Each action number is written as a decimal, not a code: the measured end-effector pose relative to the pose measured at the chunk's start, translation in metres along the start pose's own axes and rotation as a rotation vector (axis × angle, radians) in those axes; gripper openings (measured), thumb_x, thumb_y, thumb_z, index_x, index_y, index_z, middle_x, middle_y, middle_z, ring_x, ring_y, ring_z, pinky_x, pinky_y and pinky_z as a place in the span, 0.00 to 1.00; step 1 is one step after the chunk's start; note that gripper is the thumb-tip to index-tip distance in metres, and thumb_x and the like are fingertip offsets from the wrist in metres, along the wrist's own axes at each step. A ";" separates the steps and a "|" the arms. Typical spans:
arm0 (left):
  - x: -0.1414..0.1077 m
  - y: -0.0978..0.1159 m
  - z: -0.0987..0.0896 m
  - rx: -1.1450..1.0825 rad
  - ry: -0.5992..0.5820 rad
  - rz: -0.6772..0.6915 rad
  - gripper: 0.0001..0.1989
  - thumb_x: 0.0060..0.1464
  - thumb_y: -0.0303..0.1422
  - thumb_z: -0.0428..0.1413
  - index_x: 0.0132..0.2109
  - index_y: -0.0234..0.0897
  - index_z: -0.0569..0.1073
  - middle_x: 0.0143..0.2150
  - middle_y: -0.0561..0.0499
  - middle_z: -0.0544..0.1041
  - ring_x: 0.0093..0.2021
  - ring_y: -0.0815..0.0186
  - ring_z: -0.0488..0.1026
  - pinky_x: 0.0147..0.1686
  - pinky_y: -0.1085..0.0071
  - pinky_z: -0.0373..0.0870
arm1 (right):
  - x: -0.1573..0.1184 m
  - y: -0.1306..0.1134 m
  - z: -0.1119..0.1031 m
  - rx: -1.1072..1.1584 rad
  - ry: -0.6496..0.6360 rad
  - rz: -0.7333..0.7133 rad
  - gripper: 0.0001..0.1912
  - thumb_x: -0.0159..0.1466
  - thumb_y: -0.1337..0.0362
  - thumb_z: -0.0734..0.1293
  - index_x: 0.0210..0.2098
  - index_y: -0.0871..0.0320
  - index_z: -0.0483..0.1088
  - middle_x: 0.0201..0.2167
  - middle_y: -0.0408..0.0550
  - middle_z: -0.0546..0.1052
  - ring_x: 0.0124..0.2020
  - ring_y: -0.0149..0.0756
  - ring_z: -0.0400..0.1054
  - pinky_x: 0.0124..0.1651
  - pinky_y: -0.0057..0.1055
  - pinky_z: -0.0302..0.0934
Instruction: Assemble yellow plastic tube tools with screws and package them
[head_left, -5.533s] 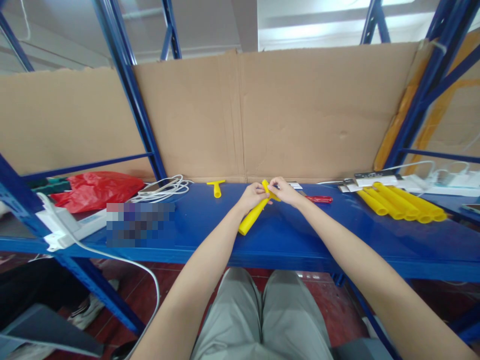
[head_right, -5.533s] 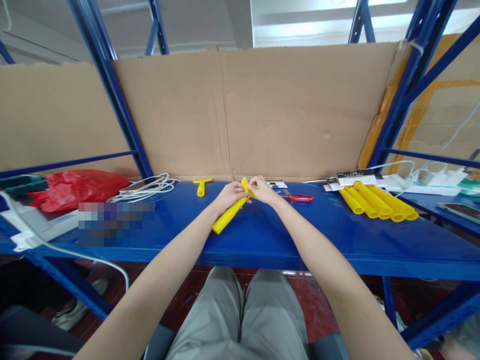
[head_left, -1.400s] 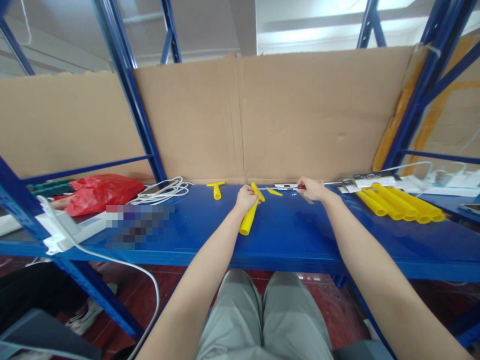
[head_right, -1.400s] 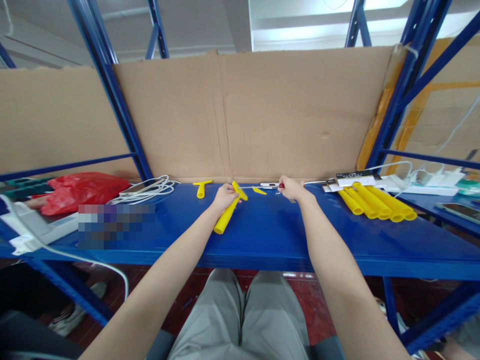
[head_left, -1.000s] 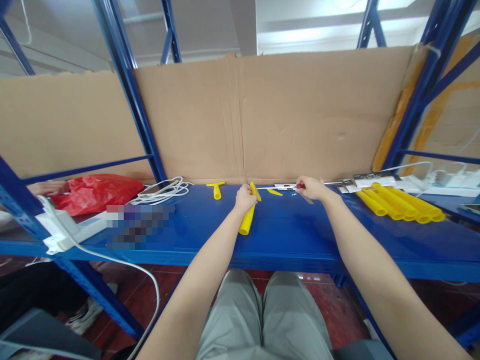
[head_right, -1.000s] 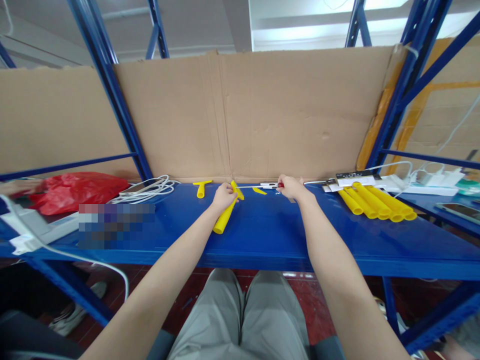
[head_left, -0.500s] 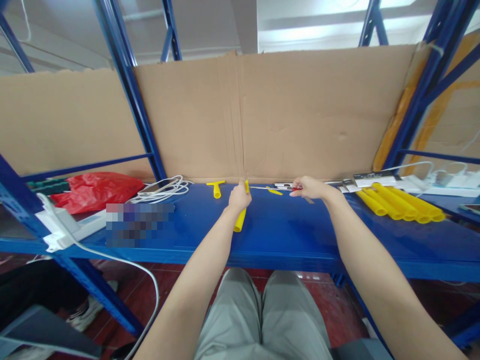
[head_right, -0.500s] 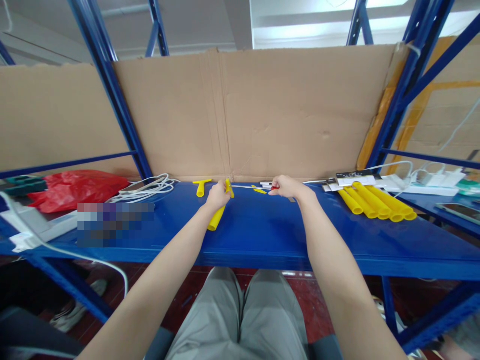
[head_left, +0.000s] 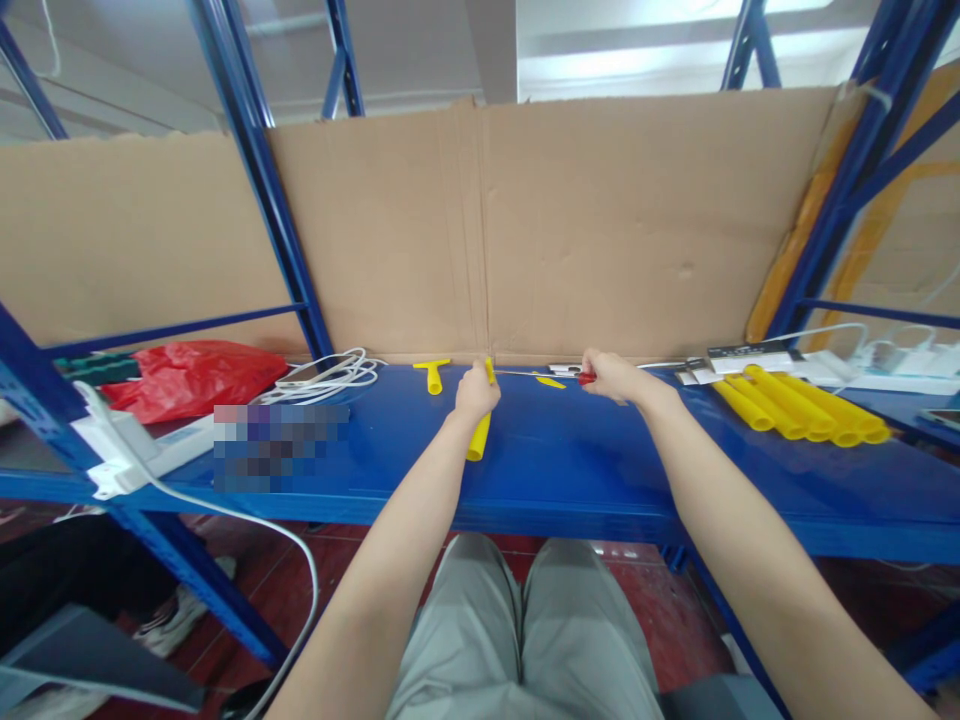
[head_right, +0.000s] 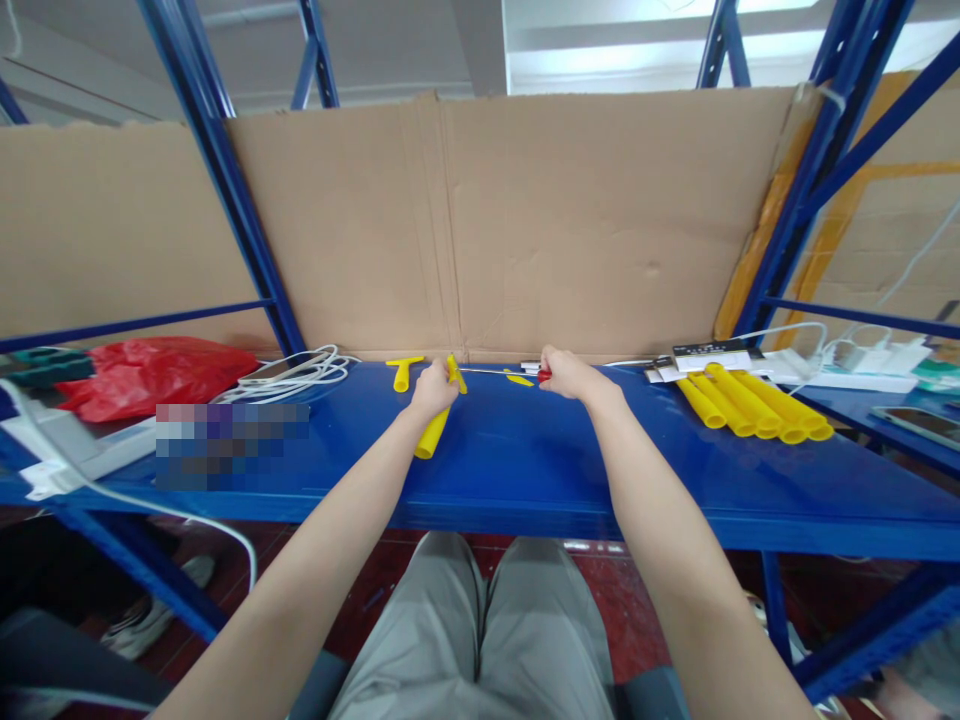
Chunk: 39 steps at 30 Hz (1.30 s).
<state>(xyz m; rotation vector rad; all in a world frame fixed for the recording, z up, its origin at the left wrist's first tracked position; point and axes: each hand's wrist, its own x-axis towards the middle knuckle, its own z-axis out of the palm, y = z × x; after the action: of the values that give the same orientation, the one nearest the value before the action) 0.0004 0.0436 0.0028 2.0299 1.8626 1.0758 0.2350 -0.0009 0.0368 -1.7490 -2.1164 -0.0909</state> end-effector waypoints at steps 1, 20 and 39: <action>0.000 0.000 0.000 -0.002 0.002 0.000 0.11 0.51 0.24 0.56 0.41 0.36 0.66 0.45 0.35 0.76 0.50 0.50 0.73 0.48 0.61 0.67 | -0.001 -0.001 -0.001 -0.016 -0.007 0.005 0.08 0.54 0.70 0.65 0.33 0.56 0.64 0.23 0.42 0.71 0.22 0.30 0.62 0.27 0.26 0.54; 0.002 -0.002 0.000 -0.037 0.007 -0.012 0.11 0.50 0.23 0.57 0.41 0.35 0.66 0.45 0.33 0.75 0.51 0.48 0.73 0.48 0.58 0.67 | -0.005 -0.005 -0.005 0.062 -0.097 -0.012 0.08 0.53 0.63 0.69 0.29 0.56 0.65 0.20 0.41 0.70 0.21 0.29 0.62 0.25 0.26 0.53; -0.001 -0.001 -0.006 0.196 -0.079 0.091 0.15 0.57 0.26 0.51 0.52 0.32 0.64 0.49 0.36 0.76 0.52 0.54 0.73 0.49 0.64 0.68 | -0.002 0.007 0.001 0.107 -0.034 0.019 0.11 0.52 0.62 0.69 0.29 0.56 0.62 0.21 0.41 0.71 0.22 0.30 0.63 0.26 0.26 0.51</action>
<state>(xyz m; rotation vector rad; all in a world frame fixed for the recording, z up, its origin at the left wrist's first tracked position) -0.0040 0.0404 0.0062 2.2489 1.9192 0.8489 0.2416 -0.0011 0.0335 -1.7197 -2.0880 0.0565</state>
